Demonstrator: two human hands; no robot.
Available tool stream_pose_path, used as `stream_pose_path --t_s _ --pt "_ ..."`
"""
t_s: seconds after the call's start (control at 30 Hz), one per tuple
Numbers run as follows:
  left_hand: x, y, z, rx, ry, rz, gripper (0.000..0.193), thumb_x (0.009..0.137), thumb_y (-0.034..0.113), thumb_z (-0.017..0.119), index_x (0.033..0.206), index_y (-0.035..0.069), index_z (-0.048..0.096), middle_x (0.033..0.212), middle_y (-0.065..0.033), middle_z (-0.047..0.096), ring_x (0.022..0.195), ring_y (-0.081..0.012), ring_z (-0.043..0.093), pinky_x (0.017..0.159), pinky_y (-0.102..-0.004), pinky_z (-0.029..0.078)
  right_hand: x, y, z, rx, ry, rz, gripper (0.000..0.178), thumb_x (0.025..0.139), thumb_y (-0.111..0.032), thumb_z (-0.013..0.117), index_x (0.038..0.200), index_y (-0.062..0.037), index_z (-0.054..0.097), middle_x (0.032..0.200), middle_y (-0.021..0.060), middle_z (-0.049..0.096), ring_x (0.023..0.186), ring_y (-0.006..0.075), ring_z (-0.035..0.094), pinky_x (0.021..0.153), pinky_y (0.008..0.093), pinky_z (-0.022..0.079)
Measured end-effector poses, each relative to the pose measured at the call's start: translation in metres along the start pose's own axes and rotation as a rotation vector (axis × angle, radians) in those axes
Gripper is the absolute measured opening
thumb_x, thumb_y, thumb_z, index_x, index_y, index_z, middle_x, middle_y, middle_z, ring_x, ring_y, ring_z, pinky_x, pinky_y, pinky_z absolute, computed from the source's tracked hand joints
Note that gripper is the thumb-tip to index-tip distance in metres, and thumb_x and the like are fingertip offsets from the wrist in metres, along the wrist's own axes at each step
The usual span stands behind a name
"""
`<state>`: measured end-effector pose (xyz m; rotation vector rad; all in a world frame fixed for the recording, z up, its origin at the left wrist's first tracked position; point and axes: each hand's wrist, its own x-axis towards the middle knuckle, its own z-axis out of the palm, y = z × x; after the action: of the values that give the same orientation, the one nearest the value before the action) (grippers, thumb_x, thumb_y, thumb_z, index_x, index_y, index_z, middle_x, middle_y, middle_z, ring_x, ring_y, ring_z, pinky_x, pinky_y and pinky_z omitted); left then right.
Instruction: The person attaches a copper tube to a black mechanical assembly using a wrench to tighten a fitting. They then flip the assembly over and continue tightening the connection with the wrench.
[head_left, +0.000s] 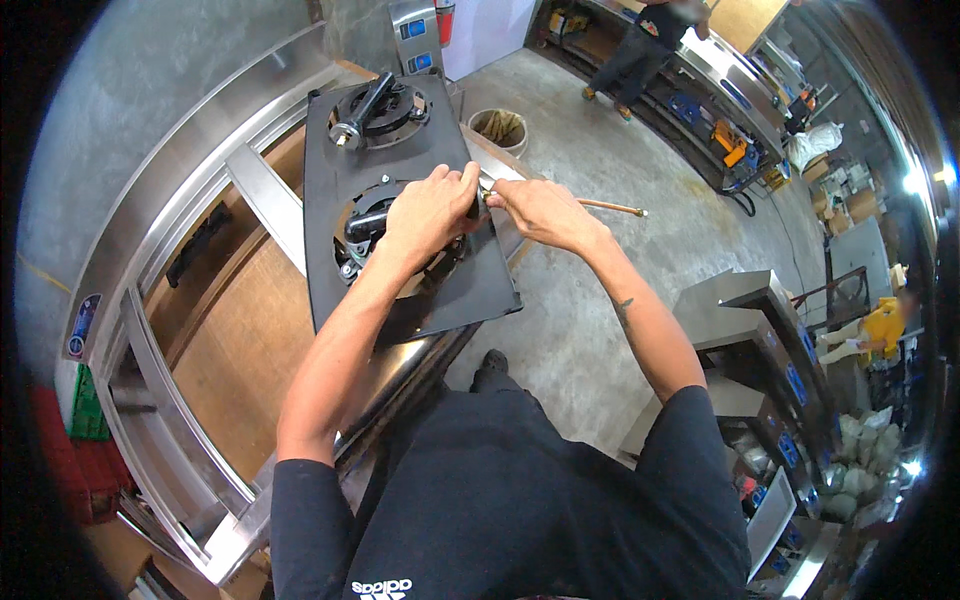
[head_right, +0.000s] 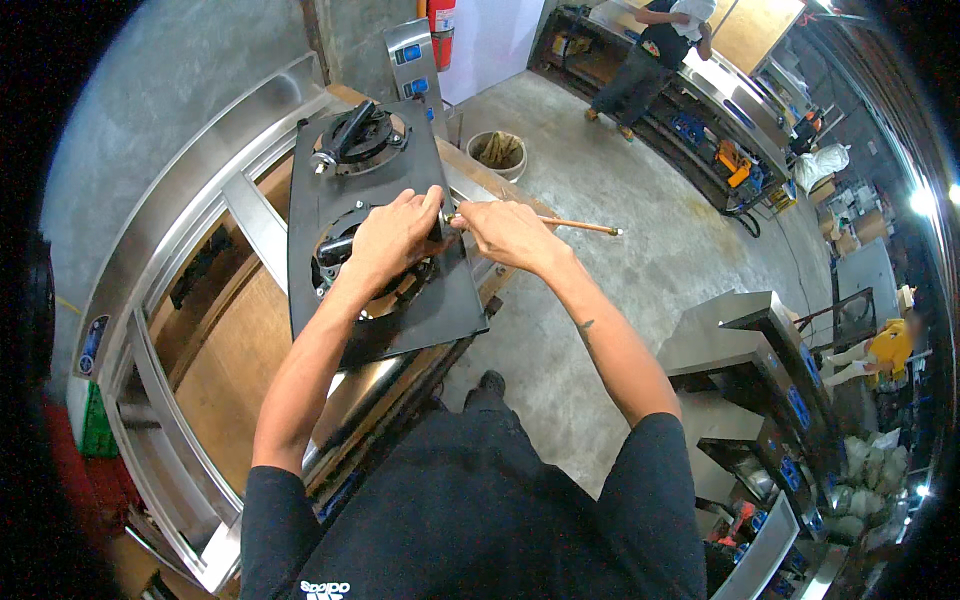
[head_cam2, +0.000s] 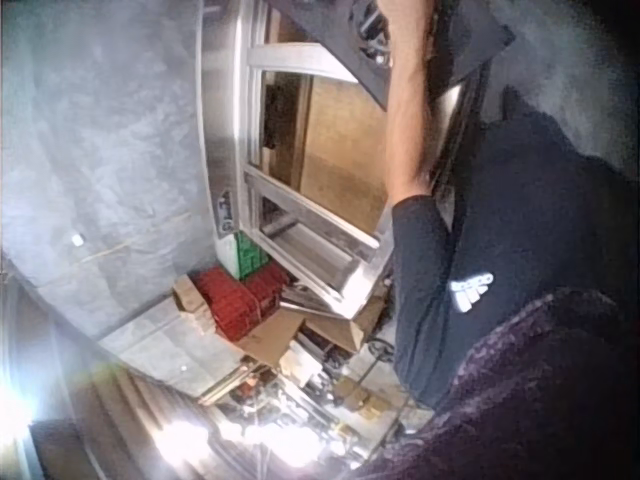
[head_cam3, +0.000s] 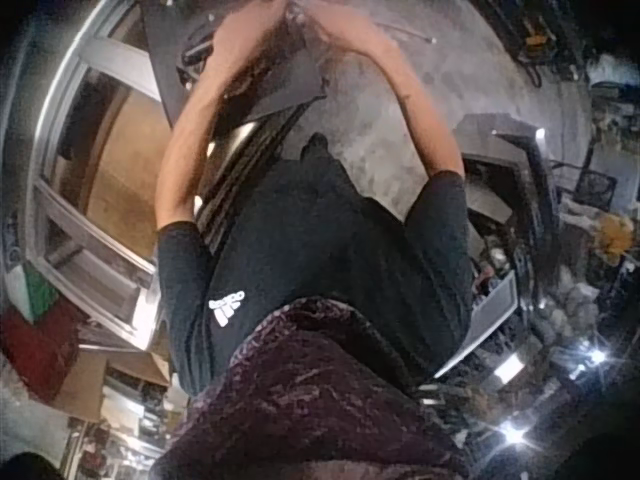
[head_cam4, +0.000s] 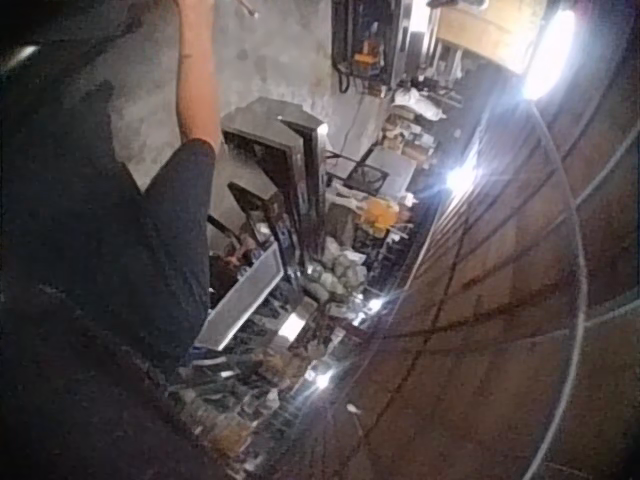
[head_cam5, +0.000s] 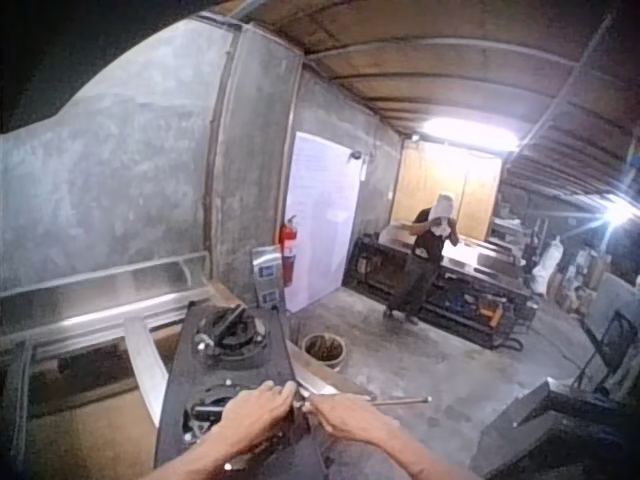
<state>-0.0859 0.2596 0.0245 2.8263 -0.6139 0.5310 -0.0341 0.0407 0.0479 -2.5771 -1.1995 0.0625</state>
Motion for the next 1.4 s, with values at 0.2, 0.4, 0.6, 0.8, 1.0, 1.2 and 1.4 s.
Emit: stream_pose_path --t_s 0.2,0.4,0.6,0.8,1.0,1.2,1.4 --pt "0.005 0.003 0.005 0.021 0.066 -0.089 0.056 0.081 0.038 0.087 0.107 0.004 0.051 0.088 -0.0155 0.071 0.093 -0.0377 0.071 0.072 -0.051 0.061 0.006 0.01 0.005 0.053 0.132 -0.069 0.016 0.104 -0.014 0.057 0.106 0.0002 0.064 0.095 0.0262 0.074 0.095 0.0482 0.071 0.083 0.0583 0.054" --pt "0.006 0.005 0.005 0.008 0.021 -0.167 0.054 0.079 0.034 0.089 0.104 0.001 0.054 0.084 -0.0193 0.072 0.088 -0.0405 0.073 0.068 -0.0519 0.06 0.005 -0.002 0.015 -0.043 0.189 0.085 0.014 0.099 -0.009 0.059 0.101 -0.0001 0.069 0.091 0.0253 0.075 0.094 0.0454 0.072 0.083 0.0565 0.055" --pt "0.006 0.005 0.01 -0.012 0.039 -0.209 0.052 0.08 0.029 0.089 0.104 -0.001 0.054 0.079 -0.02 0.07 0.084 -0.0409 0.073 0.065 -0.0519 0.059 0.006 -0.013 0.014 -0.083 0.214 0.132 0.011 0.091 -0.002 0.059 0.095 0.0009 0.069 0.091 0.0264 0.075 0.088 0.0452 0.074 0.083 0.0548 0.057" --pt "0.006 0.0 0.015 0.015 0.057 -0.151 0.049 0.082 0.028 0.086 0.101 -0.003 0.053 0.077 -0.0215 0.07 0.084 -0.0404 0.073 0.064 -0.0511 0.059 0.007 -0.019 0.026 -0.125 0.304 0.182 0.01 0.088 0.0 0.059 0.092 0.0026 0.068 0.093 0.0263 0.076 0.088 0.0441 0.075 0.083 0.0535 0.058" --pt "0.006 0.001 0.015 0.041 0.06 -0.162 0.051 0.082 0.03 0.087 0.098 -0.003 0.052 0.076 -0.0215 0.07 0.084 -0.0412 0.073 0.065 -0.0522 0.059 0.005 -0.014 0.034 -0.119 0.34 0.149 0.012 0.098 -0.009 0.062 0.098 0.0024 0.067 0.094 0.0248 0.076 0.09 0.0458 0.073 0.081 0.0541 0.057" --pt "0.008 0.006 0.006 0.021 0.023 -0.19 0.048 0.078 0.025 0.09 0.099 -0.005 0.058 0.081 -0.0224 0.074 0.087 -0.0388 0.076 0.067 -0.0486 0.063 -0.005 0.009 0.015 -0.046 0.384 -0.102 0.022 0.107 -0.02 0.06 0.108 0.0012 0.066 0.095 0.0247 0.073 0.094 0.0456 0.071 0.081 0.0558 0.053" --pt "0.006 0.005 0.006 0.017 0.049 -0.145 0.047 0.078 0.025 0.09 0.097 -0.004 0.058 0.079 -0.0205 0.074 0.086 -0.0383 0.076 0.067 -0.0481 0.063 -0.004 -0.003 0.012 -0.035 0.166 0.148 0.02 0.106 -0.017 0.059 0.109 0.0 0.068 0.097 0.0232 0.074 0.096 0.0433 0.072 0.083 0.0551 0.054"
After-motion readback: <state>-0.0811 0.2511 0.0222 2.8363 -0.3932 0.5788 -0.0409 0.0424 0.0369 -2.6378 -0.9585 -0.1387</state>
